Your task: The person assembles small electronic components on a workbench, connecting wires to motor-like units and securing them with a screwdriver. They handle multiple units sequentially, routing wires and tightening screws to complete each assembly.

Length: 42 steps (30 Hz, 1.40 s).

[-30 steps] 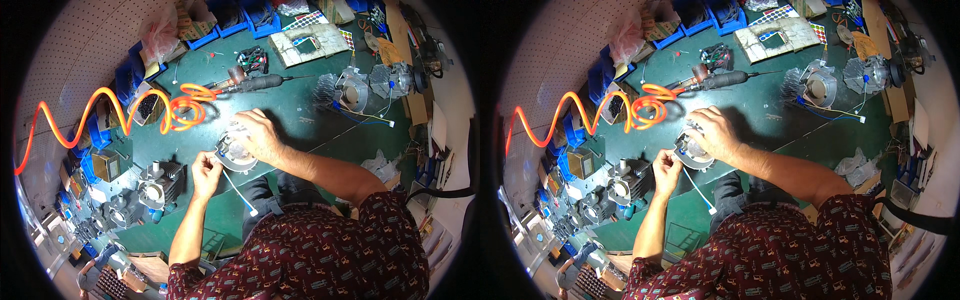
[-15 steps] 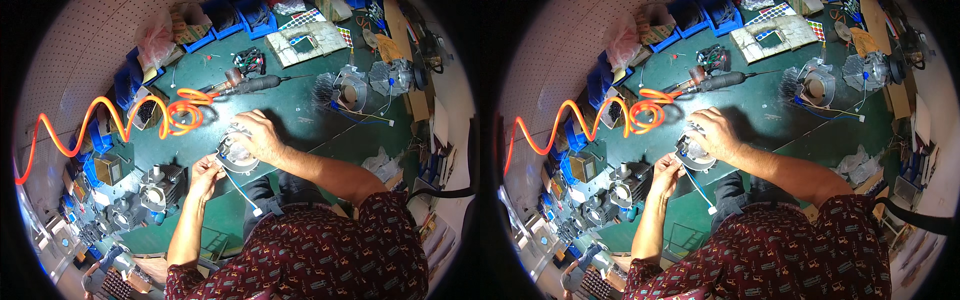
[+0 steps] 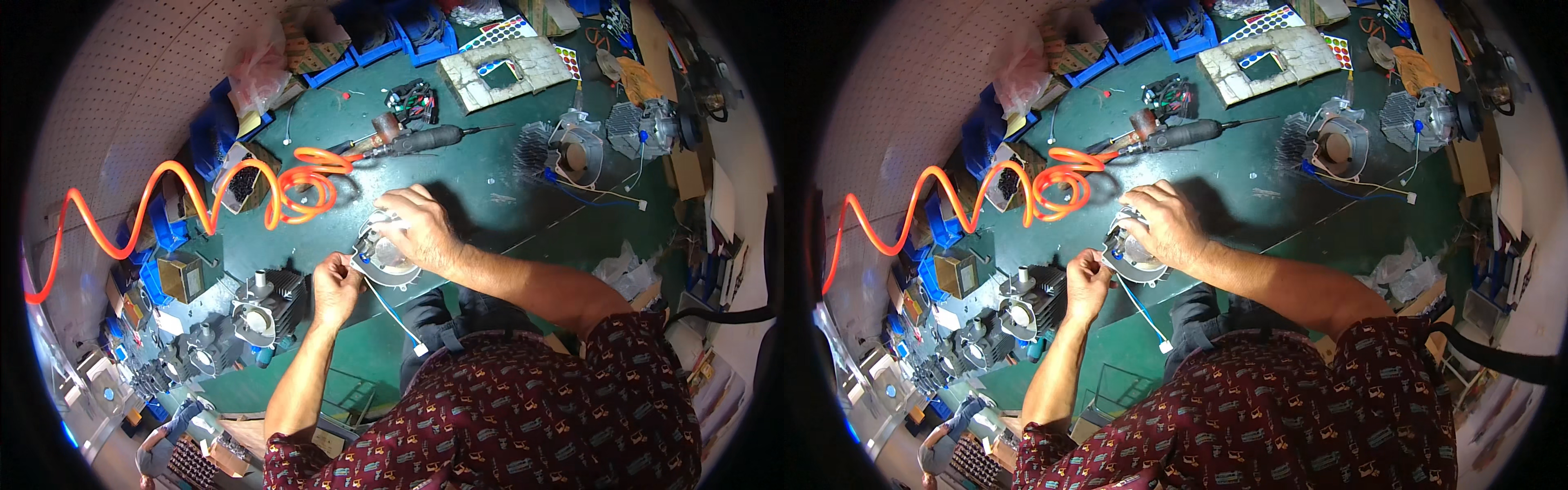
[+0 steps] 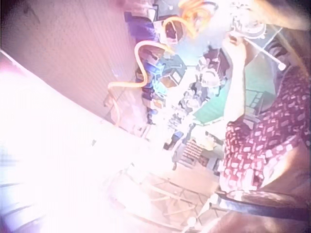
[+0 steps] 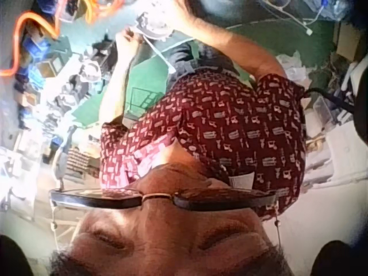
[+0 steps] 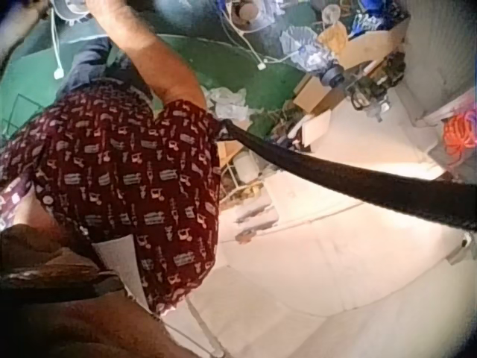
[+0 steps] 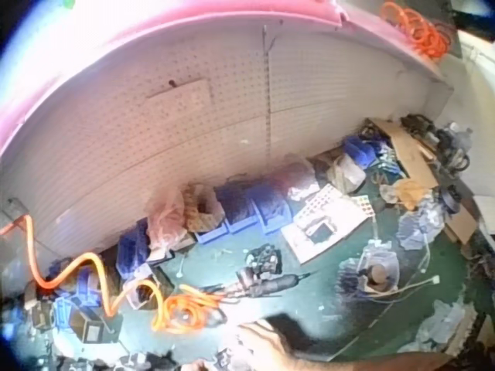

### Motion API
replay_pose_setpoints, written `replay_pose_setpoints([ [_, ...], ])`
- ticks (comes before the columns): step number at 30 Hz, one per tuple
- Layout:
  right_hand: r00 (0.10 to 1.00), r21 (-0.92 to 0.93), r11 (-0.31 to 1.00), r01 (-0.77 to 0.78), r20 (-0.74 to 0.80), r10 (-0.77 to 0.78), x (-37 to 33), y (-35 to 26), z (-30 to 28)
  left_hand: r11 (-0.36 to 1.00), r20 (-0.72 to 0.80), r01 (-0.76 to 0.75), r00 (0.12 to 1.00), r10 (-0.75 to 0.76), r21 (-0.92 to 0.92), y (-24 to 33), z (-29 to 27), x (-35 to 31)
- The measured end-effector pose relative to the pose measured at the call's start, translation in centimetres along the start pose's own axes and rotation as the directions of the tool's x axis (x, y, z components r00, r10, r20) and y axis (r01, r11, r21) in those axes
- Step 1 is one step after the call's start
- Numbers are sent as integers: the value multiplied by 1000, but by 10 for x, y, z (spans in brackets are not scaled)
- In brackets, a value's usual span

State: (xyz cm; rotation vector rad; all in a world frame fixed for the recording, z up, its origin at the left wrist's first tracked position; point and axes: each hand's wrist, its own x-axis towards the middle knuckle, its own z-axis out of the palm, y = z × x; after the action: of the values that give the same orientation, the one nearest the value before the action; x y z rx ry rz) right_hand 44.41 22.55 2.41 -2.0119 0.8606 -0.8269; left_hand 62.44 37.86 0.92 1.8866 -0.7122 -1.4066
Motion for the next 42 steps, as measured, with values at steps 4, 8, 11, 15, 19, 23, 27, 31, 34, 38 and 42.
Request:
replay_pose_setpoints([
  [4, 1000, -15, 1000, -9, 9, 9, -2, -5, 3, 988, 89, 56, 995, -43, -147, -6, -10, -5],
  [8, 999, -4, 1000, -1, 37, 1, -2, -8, 5, 934, 160, 146, 982, -98, -326, -15, -19, -7],
  [11, 999, -13, 1000, 10, 45, -10, -1, -8, 7, 896, 188, 162, 978, -91, -412, -30, -18, -6],
  [15, 999, -12, 1000, 13, 29, -12, -1, -8, 6, 889, 144, 132, 987, -75, -438, -31, -8, -4],
  [19, 999, -34, 999, -14, 37, 15, -2, -8, 4, 966, 41, 70, 997, -62, -248, -15, -2, -2],
  [23, 999, -20, 1000, -25, 48, 26, -2, -7, 0, 939, 90, 93, 994, -67, -331, -18, -8, -4],
  [27, 998, -5, 1000, -17, 57, 18, -2, 0, -5, 823, 242, 227, 964, -112, -521, -18, -11, -4],
  [31, 999, 36, 999, 10, 32, -11, 0, 3, -7, 734, 442, 359, 892, -89, -576, -37, -20, 11],
  [34, 999, 28, 999, -21, 48, 20, 1, 6, -8, 795, 556, 430, 819, -144, -427, -30, -24, 19],
  [38, 998, 47, 999, -23, 64, 20, 2, 4, -8, 834, 612, 403, 784, -103, -377, -23, -24, 16],
  [42, 998, 39, 999, -17, 64, 15, 3, 5, -8, 975, 431, 29, 900, 70, -221, -33, -20, 12],
])
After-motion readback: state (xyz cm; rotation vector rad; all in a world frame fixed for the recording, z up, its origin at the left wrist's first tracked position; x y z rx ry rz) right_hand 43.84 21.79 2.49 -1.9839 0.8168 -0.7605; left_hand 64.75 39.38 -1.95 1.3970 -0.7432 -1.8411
